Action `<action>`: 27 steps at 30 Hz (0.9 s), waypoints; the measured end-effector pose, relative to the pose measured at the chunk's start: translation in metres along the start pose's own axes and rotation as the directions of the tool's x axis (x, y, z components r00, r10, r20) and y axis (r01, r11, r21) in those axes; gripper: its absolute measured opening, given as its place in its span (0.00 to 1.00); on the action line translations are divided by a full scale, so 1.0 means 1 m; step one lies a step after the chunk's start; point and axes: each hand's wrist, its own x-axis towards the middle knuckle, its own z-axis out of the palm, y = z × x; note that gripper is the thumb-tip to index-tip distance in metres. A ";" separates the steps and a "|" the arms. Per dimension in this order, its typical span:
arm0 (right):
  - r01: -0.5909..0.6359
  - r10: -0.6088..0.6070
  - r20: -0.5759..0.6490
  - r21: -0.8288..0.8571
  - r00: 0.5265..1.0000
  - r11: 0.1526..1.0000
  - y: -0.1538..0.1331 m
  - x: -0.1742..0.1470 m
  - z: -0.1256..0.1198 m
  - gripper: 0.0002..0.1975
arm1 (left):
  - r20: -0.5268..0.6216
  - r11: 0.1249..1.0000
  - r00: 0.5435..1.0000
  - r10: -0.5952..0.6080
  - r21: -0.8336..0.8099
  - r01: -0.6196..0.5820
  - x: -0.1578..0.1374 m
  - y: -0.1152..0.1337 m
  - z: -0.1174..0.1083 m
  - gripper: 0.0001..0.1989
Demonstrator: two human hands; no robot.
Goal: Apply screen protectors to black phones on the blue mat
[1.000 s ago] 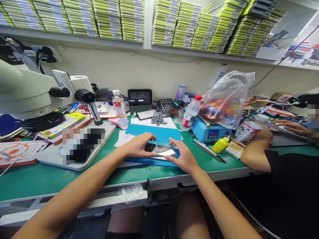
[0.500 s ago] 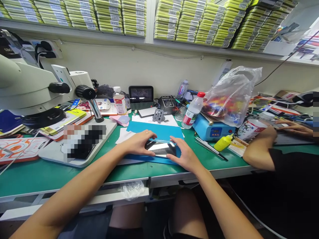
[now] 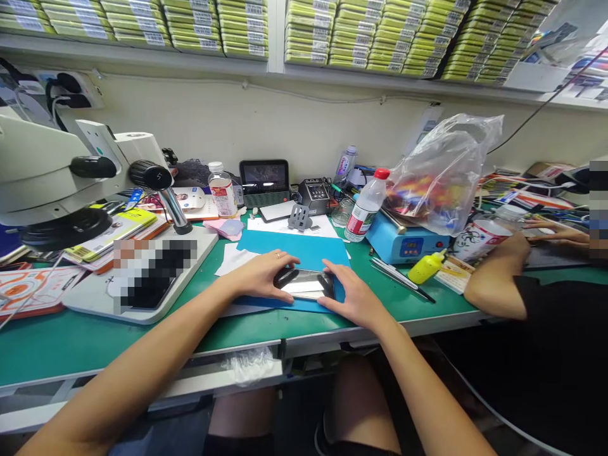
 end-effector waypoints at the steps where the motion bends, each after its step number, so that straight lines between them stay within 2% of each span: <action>1: 0.001 -0.001 0.006 -0.001 1.000 1.000 0.000 0.000 0.000 0.38 | 0.001 0.999 0.999 -0.033 -0.032 0.033 -0.002 -0.003 -0.003 0.36; 4: 0.006 -0.006 0.003 -0.004 1.000 1.000 -0.001 -0.001 0.000 0.38 | -0.031 0.982 0.986 -0.161 -0.105 0.157 -0.007 -0.015 -0.015 0.22; 8: 0.004 -0.004 -0.001 -0.002 1.000 1.000 0.000 -0.001 0.000 0.37 | -0.048 0.974 0.977 -0.209 -0.098 0.204 -0.011 -0.027 -0.022 0.18; 11: 0.004 -0.004 0.001 0.000 1.000 1.000 0.001 0.000 0.001 0.38 | -0.033 0.980 0.981 -0.190 -0.071 0.187 -0.012 -0.020 -0.021 0.16; 13: 0.008 -0.008 0.003 0.002 1.000 1.000 0.001 0.001 0.000 0.38 | -0.027 0.984 0.985 -0.169 -0.055 0.168 -0.012 -0.010 -0.021 0.18; 17: 0.001 -0.001 0.014 0.009 1.000 1.000 0.001 0.001 0.000 0.38 | 0.005 0.996 0.999 -0.053 0.067 0.053 -0.012 0.005 -0.020 0.32; 19: -0.009 0.009 0.018 0.009 1.000 1.000 0.000 0.001 -0.001 0.38 | 0.026 0.991 0.999 -0.029 0.128 0.025 -0.011 0.007 -0.020 0.35; 27: -0.031 0.031 0.023 0.021 0.999 0.999 -0.002 0.001 -0.001 0.38 | 0.037 0.987 0.999 -0.031 0.157 0.025 -0.009 0.003 -0.012 0.33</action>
